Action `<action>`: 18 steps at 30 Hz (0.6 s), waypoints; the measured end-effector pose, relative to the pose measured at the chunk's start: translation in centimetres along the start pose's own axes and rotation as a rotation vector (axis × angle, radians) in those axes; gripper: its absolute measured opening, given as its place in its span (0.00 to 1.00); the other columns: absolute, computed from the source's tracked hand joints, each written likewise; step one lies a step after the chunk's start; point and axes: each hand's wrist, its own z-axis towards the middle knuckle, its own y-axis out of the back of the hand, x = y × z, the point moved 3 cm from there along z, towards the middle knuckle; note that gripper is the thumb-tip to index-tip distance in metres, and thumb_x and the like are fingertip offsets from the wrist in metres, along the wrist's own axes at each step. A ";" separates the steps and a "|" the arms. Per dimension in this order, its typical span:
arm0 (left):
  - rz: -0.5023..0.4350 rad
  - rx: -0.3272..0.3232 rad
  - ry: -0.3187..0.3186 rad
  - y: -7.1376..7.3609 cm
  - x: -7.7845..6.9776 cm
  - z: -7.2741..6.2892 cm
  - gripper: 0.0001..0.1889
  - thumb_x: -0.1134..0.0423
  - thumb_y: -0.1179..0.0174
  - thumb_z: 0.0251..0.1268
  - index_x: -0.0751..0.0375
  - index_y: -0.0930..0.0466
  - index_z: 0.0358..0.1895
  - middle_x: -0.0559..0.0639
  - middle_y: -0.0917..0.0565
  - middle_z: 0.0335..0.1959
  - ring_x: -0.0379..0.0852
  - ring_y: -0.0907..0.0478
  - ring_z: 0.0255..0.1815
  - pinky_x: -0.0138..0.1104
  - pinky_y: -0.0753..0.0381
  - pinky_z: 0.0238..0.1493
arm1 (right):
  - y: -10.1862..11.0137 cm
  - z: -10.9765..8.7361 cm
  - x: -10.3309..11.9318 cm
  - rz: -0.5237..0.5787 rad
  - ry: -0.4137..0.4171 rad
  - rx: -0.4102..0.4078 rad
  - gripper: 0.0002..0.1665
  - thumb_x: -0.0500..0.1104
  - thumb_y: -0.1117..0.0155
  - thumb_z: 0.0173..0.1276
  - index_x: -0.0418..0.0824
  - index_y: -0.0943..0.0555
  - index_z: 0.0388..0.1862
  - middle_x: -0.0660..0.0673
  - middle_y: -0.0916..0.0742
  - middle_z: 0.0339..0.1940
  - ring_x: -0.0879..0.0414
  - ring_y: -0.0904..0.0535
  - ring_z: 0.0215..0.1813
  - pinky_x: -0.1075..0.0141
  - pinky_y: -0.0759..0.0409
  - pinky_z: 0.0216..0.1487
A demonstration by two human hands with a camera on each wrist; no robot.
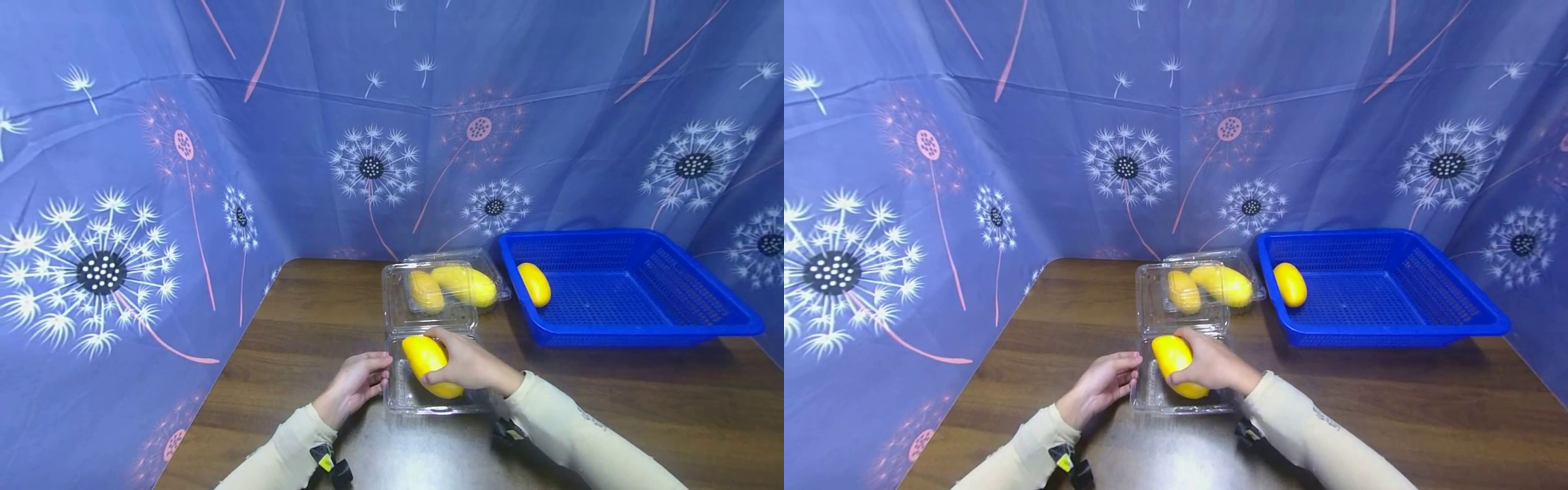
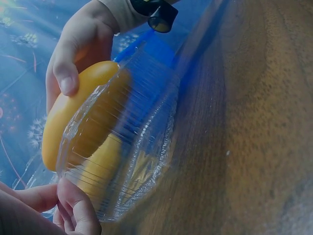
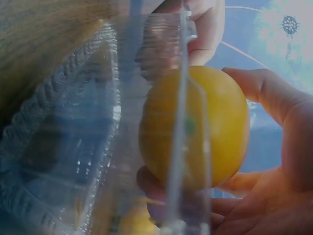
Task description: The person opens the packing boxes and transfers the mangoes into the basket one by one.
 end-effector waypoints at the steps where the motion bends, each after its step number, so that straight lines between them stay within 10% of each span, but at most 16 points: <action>1: -0.001 0.001 -0.001 0.0 0.0 0.0 0.08 0.69 0.42 0.65 0.64 0.27 0.45 0.42 0.23 0.25 0.35 0.27 0.25 0.23 0.23 0.30 | 0.1 0.0 0.0 0.003 0.000 -0.004 0.49 0.51 0.22 0.44 0.36 0.30 0.64 0.42 0.15 0.47 0.56 0.22 0.39 0.64 0.22 0.35; 18: -0.014 0.005 -0.005 -0.2 0.0 -0.3 0.07 0.69 0.42 0.65 0.62 0.27 0.44 0.42 0.23 0.25 0.34 0.27 0.25 0.23 0.23 0.31 | 1.9 -0.3 -0.4 0.023 0.027 -0.005 0.50 0.51 0.23 0.46 0.36 0.32 0.67 0.39 0.16 0.50 0.55 0.21 0.41 0.64 0.21 0.36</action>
